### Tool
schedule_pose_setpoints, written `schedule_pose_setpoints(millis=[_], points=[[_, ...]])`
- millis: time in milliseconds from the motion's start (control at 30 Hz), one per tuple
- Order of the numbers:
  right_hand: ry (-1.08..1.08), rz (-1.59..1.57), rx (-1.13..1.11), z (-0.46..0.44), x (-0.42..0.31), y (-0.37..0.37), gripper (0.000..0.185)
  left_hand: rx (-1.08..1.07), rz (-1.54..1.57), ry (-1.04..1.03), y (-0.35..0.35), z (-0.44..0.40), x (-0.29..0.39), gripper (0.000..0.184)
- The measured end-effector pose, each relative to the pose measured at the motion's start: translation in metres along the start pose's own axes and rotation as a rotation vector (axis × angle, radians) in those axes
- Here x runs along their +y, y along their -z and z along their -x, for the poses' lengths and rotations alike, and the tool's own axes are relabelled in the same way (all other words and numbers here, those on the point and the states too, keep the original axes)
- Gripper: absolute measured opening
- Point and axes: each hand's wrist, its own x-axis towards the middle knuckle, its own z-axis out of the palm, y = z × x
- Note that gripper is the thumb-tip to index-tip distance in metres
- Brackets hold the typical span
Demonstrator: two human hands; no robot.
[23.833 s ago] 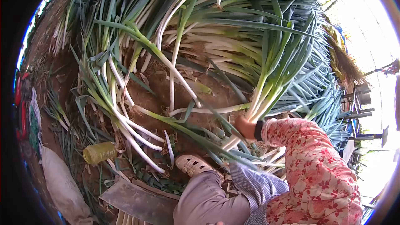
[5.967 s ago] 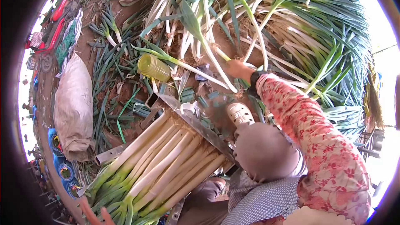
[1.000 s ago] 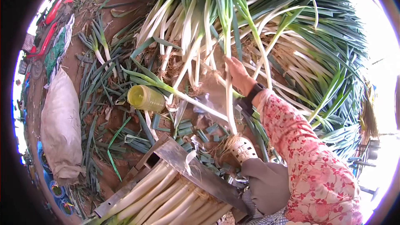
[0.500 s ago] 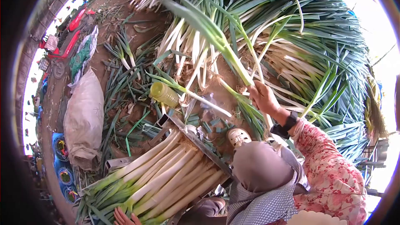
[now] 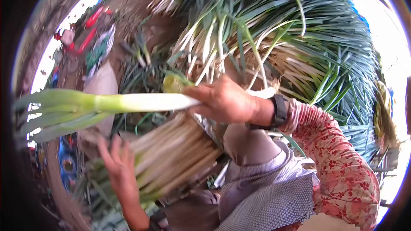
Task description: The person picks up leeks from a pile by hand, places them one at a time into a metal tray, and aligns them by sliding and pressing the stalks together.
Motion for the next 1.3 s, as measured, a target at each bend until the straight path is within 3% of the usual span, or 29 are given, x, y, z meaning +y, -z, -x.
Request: schedule_pose_setpoints(millis=[100,167,267,400,633,700,767,833,867,933,1000,1100,1133,1233,1300], points=[[0.152,0.134,-0.003,-0.023,-0.017,-0.027,0.039,0.374,0.493,-0.264,-0.006,-0.021,0.032,0.072],[0.237,0.206,0.024,-0.036,-0.021,-0.05,0.042,0.471,0.96,-0.087,0.023,-0.02,0.045,0.061],[0.139,0.038,-0.223,-0.045,-0.031,-0.071,0.044,0.713,0.638,-0.179,0.057,-0.01,0.034,0.051],[0.12,-0.059,-0.414,-0.041,-0.014,-0.087,0.045,0.7,0.672,-0.219,0.124,0.007,0.041,0.041],[0.081,-0.147,-0.498,-0.037,0.019,-0.136,0.044,0.764,0.598,-0.231,0.195,0.023,0.024,0.029],[-0.015,-0.077,-0.533,-0.029,0.022,-0.17,0.039,0.83,0.489,-0.135,0.241,0.036,-0.013,0.027],[-0.067,0.087,-0.601,-0.019,0.02,-0.197,0.037,0.982,0.24,0.076,0.301,0.058,-0.065,0.036],[-0.135,0.161,-0.863,-0.001,0.02,-0.215,0.037,1.201,-0.554,0.041,0.281,0.066,-0.073,0.045],[-0.153,0.102,-0.883,0.005,0.024,-0.224,0.039,1.267,-0.966,0.026,0.264,0.067,-0.076,0.05],[-0.12,0.079,-0.876,0.001,0.025,-0.221,0.04,0.861,-1.623,-0.177,0.229,0.065,-0.06,0.065],[-0.136,0.054,-0.895,0.001,0.027,-0.221,0.042,0.375,-1.817,-0.145,0.207,0.055,-0.059,0.069],[-0.179,-0.094,-0.835,0.008,0.04,-0.228,0.043,-0.157,-1.751,0.255,0.157,0.053,-0.06,0.066],[-0.231,-0.099,-0.867,0.0,0.032,-0.222,0.042,-0.132,-1.759,0.241,0.156,0.05,-0.064,0.064],[-0.11,-0.169,-0.648,0.002,0.034,-0.237,0.042,-0.027,-1.794,0.207,0.177,0.05,-0.075,0.058],[-0.188,-0.16,-0.762,-0.006,0.023,-0.251,0.042,0.079,-1.821,0.17,0.191,0.056,-0.08,0.057]])
